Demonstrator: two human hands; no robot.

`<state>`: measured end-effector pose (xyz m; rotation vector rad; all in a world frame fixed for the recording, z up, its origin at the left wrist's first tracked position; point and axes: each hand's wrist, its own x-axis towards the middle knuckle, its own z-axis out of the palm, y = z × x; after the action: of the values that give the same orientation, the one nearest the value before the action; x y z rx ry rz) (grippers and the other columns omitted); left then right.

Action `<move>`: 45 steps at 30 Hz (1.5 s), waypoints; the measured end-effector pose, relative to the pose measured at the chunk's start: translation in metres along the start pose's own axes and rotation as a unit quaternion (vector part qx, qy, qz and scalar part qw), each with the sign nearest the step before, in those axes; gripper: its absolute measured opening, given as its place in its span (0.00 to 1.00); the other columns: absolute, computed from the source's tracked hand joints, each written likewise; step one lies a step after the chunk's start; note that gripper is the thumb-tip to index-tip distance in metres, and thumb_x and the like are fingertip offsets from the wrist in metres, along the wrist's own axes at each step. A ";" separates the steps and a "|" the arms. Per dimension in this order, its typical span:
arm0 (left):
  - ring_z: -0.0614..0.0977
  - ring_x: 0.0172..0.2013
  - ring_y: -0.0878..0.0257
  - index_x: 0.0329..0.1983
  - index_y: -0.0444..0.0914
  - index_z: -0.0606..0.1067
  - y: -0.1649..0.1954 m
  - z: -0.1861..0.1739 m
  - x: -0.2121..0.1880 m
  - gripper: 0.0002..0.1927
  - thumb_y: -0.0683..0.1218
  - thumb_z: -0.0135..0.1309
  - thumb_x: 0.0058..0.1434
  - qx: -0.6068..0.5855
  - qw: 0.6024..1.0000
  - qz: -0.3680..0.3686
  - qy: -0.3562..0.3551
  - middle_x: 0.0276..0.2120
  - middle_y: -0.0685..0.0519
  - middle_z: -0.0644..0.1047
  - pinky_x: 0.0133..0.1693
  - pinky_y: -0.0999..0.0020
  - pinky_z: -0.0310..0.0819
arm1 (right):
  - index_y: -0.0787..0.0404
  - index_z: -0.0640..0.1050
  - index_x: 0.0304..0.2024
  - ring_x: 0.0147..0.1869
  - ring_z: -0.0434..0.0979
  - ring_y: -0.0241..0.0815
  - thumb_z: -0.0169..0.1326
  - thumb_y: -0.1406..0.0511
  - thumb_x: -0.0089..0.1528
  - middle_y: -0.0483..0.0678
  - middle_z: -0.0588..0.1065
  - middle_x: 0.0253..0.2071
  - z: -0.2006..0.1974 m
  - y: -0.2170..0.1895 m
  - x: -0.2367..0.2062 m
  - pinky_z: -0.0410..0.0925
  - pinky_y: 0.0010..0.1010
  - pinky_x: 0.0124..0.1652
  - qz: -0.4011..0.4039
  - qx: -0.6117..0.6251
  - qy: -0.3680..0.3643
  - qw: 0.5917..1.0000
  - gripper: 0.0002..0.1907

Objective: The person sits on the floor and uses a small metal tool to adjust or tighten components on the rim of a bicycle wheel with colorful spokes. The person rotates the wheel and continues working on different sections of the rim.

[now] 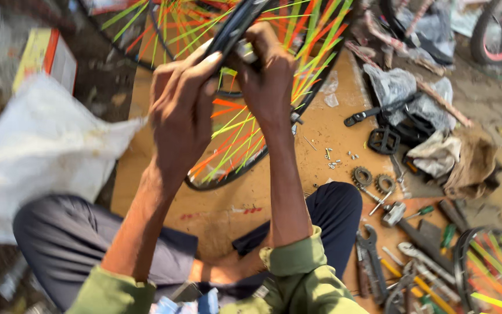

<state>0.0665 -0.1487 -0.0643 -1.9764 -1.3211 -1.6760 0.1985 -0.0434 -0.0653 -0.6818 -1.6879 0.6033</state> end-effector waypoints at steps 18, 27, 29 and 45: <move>0.79 0.53 0.52 0.64 0.37 0.73 -0.021 -0.006 -0.011 0.12 0.39 0.48 0.81 0.008 1.000 -0.006 0.011 0.62 0.45 0.77 0.57 0.62 0.73 | 0.63 0.76 0.49 0.41 0.79 0.30 0.62 0.71 0.67 0.42 0.78 0.40 0.005 0.000 -0.002 0.74 0.27 0.39 -0.046 0.012 -0.030 0.998 0.10; 0.85 0.45 0.56 0.63 0.37 0.73 -0.017 -0.002 -0.022 0.12 0.38 0.48 0.79 -0.002 0.999 -0.044 0.013 0.59 0.45 0.78 0.43 0.64 0.79 | 0.58 0.72 0.50 0.48 0.75 0.27 0.60 0.72 0.62 0.40 0.75 0.46 0.010 -0.020 -0.011 0.72 0.25 0.46 0.095 0.296 -0.077 0.947 0.15; 0.85 0.44 0.57 0.64 0.37 0.73 -0.016 -0.002 -0.024 0.13 0.37 0.48 0.79 0.003 0.999 -0.036 0.022 0.59 0.45 0.77 0.41 0.66 0.79 | 0.56 0.72 0.48 0.46 0.76 0.29 0.57 0.70 0.64 0.42 0.75 0.45 0.007 -0.022 -0.018 0.72 0.24 0.46 0.109 0.293 -0.043 0.949 0.12; 0.85 0.51 0.54 0.63 0.36 0.74 -0.018 0.000 -0.025 0.12 0.36 0.48 0.79 -0.014 0.999 -0.038 0.030 0.58 0.43 0.78 0.46 0.66 0.80 | 0.61 0.73 0.51 0.52 0.75 0.32 0.59 0.60 0.70 0.43 0.72 0.49 0.006 -0.010 -0.028 0.71 0.28 0.54 -0.034 0.132 0.013 0.991 0.14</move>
<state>0.0541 -0.1501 -0.0924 -1.8983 -1.3740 -1.7825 0.1958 -0.0702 -0.0785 -0.4397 -1.5640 0.7502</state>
